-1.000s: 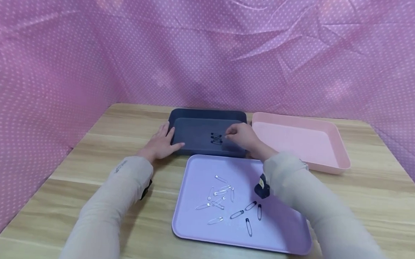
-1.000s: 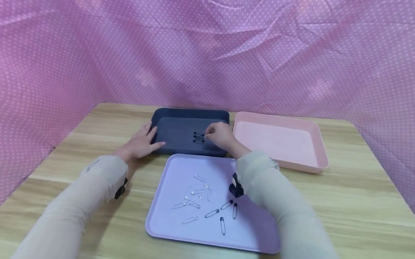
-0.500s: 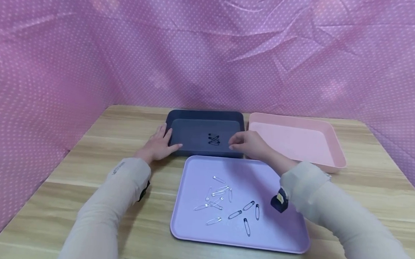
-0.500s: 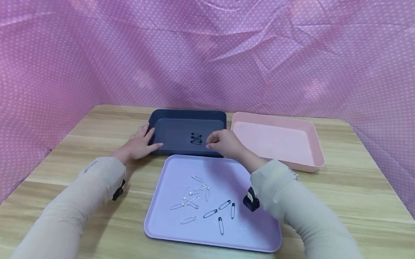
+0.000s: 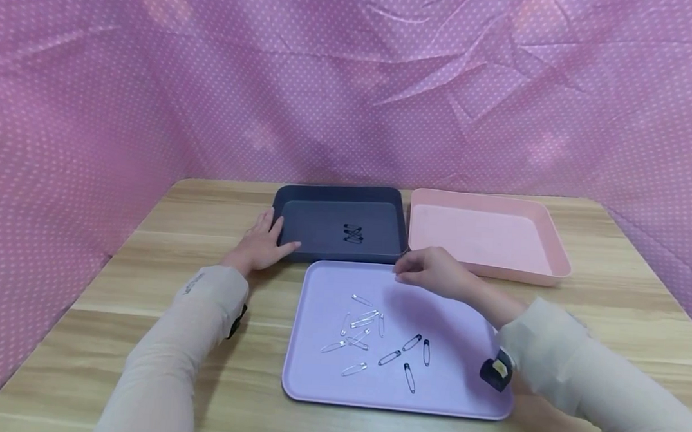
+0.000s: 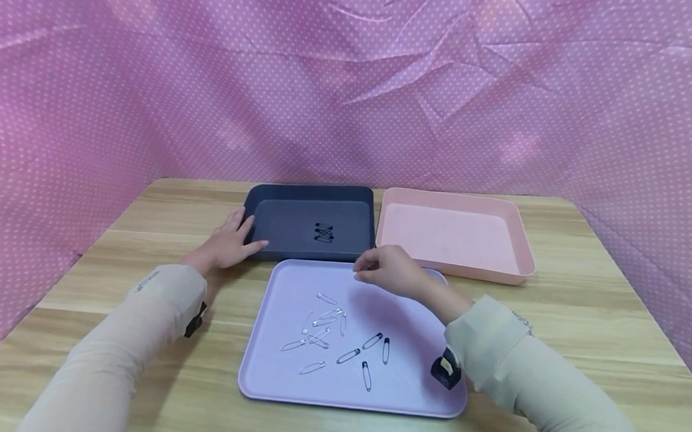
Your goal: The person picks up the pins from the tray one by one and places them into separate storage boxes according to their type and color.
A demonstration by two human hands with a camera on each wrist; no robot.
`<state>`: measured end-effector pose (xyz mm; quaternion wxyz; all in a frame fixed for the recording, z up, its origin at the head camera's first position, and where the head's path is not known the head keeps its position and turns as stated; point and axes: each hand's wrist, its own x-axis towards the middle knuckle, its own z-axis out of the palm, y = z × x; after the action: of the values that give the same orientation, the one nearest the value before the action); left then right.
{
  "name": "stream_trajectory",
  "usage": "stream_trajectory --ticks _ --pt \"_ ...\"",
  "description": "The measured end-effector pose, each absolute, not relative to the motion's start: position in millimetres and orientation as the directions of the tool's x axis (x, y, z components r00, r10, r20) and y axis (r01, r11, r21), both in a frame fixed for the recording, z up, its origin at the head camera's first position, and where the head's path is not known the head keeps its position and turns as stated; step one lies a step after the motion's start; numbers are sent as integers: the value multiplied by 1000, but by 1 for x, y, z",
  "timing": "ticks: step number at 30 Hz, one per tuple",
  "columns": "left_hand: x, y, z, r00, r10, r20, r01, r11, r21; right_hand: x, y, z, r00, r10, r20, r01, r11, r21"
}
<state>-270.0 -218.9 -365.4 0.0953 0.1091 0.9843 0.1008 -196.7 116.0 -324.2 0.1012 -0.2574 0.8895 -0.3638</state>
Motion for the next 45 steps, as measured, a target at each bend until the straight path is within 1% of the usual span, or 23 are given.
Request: stream_trajectory --ticks 11,17,20,32,38,41,45 --pt "-270 -216 -364 -958 243 -149 209 955 211 -178 132 -340 -793 -607 -54 -424 612 -668" --pt "-270 -215 -362 -958 244 -151 211 955 208 -173 137 -351 -728 -683 -54 -479 563 -674" --pt "-270 -215 -361 -957 243 -159 209 956 207 -171 138 -354 -706 -705 -64 -487 549 -679" --pt "-269 -219 -364 -954 248 -167 212 955 207 -160 135 -362 -709 -695 -118 -463 586 -665" --pt "-268 -219 -363 -955 251 -160 216 954 206 -156 132 -363 -710 -697 -106 -494 599 -631" --pt "-267 -218 -362 -955 252 -157 218 954 204 -155 130 -362 -711 -694 -115 -492 608 -624" --pt "-267 -218 -361 -955 252 -158 218 954 206 -155 130 -362 -698 -702 -140 -487 609 -626"
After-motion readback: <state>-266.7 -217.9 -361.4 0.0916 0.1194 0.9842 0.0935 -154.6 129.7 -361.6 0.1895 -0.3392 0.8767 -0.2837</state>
